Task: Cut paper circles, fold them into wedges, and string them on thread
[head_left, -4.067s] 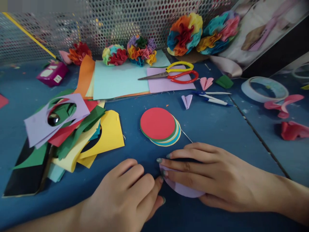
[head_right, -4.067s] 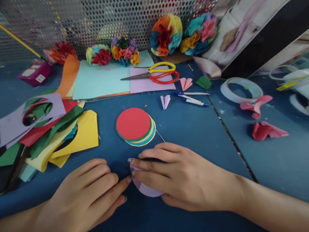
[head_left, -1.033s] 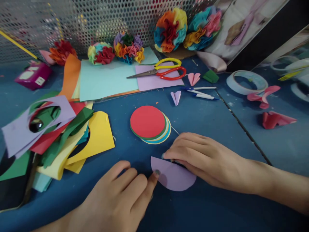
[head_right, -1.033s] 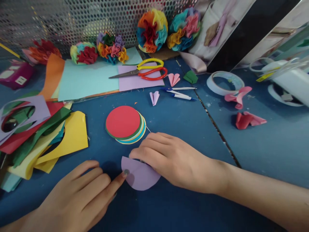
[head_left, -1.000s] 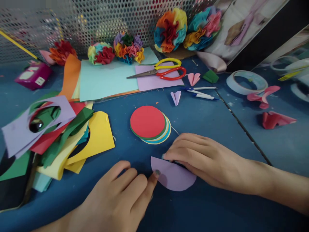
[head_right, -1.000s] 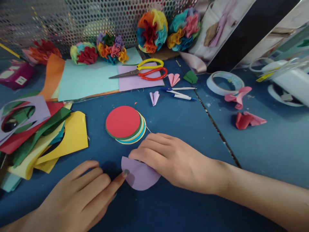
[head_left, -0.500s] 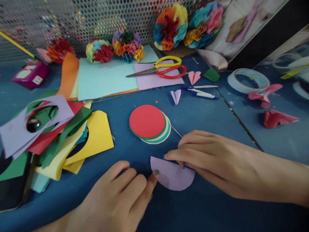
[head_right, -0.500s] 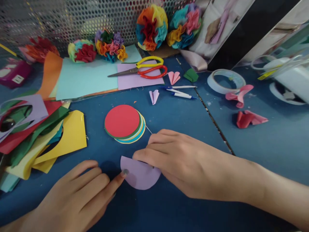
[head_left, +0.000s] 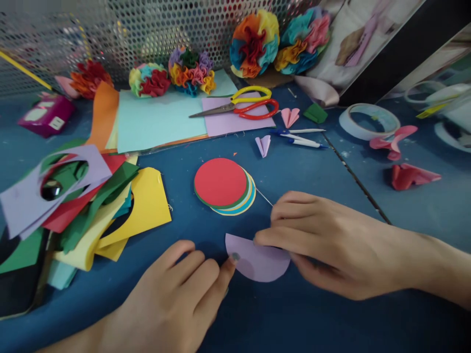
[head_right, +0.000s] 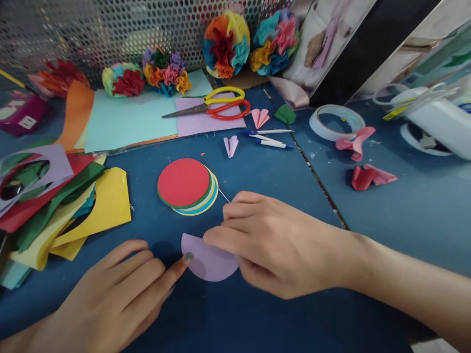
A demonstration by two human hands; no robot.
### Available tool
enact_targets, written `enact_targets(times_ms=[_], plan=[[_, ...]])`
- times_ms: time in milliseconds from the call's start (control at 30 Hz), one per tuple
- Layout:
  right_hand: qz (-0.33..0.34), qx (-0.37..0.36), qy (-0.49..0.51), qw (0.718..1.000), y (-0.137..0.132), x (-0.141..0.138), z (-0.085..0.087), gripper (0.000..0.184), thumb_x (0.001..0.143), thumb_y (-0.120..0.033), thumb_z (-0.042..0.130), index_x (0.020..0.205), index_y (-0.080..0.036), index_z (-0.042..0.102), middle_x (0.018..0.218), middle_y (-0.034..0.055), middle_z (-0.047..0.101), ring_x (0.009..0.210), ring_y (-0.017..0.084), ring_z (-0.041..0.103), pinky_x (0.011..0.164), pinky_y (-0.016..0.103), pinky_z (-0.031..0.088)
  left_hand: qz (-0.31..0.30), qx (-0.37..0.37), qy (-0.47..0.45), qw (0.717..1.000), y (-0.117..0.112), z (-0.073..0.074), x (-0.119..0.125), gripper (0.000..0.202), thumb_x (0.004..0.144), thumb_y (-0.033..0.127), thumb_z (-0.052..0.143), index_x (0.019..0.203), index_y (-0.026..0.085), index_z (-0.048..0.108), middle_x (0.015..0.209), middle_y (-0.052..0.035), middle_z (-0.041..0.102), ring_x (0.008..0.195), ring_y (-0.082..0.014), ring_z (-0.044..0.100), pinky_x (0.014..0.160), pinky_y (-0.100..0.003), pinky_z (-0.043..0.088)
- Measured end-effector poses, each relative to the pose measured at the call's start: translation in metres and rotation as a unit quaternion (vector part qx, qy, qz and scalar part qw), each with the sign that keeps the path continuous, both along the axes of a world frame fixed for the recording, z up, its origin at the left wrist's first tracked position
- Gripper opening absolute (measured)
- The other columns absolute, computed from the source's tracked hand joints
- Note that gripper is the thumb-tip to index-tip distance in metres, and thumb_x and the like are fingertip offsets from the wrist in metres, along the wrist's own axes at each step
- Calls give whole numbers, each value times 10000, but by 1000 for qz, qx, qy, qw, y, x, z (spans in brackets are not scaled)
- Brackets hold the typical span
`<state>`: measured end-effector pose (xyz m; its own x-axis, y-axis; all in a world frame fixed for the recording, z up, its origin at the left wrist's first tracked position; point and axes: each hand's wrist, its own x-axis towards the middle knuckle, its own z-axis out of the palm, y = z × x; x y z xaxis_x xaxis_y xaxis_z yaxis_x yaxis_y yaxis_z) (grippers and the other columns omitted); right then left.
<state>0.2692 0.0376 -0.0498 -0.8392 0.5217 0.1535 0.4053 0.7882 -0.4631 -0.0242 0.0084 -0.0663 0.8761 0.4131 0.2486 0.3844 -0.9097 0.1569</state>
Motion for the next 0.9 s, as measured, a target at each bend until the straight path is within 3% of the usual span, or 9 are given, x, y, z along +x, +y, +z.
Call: enact_targets(times_ms=[33,100,167,300,400,600,767,900], plan=[[6,0,-1,1000,0,-1,-3,224,1042,-254,487,1188,-142,615,890,64,675,823,223,568,821,377,406,-2,1,1,1000,0,-1,-1,341,1023,41,460,1263,72,700,813,-21,636,736,-192,552,862,-410,439],[9,6,-1,1000,1,-1,-8,398,1037,-507,561,1175,-137,609,925,74,669,846,229,562,833,375,397,-3,7,-6,1000,0,-1,-1,337,1017,37,470,1266,68,695,819,-27,644,743,-197,557,853,-408,440],[5,7,-3,1000,2,-2,-12,494,1003,-604,581,1166,-138,601,941,72,660,852,222,559,844,361,386,0,10,-20,1000,1,0,-1,333,1010,23,474,1249,80,699,893,-42,685,819,-205,599,886,-402,448],[1,-25,3,1000,5,-1,-11,415,1024,-578,560,1081,-168,595,906,40,630,810,193,525,787,323,362,12,4,-33,999,4,4,0,324,1019,34,455,1209,125,701,1192,-71,721,1113,-218,639,1043,-388,428],[9,-56,8,998,7,0,-7,381,1054,-557,517,1057,-182,589,854,21,609,775,186,493,758,316,348,17,-15,-48,999,6,8,1,304,1030,59,451,1211,136,682,1226,-70,716,1147,-211,633,1072,-378,420],[10,7,34,999,7,-2,-12,247,1107,-239,376,999,-179,590,860,55,636,781,192,485,721,311,354,64,-85,-91,990,7,12,1,292,1014,44,471,1246,165,599,1318,-85,640,1224,-168,596,1089,-290,451],[-26,-1,81,996,2,-6,-10,198,1085,-208,439,960,-187,592,849,35,629,767,155,527,682,260,390,68,-48,-106,991,6,7,-2,352,994,22,520,1307,178,557,1394,-124,590,1282,-201,595,1105,-336,487],[-36,-28,100,994,-4,-8,-8,113,1068,-200,495,1073,-185,606,931,41,682,801,134,595,713,234,443,63,1,-87,994,1,4,-4,450,1001,26,523,1387,257,549,1434,-113,556,1310,-232,590,1079,-398,526]])
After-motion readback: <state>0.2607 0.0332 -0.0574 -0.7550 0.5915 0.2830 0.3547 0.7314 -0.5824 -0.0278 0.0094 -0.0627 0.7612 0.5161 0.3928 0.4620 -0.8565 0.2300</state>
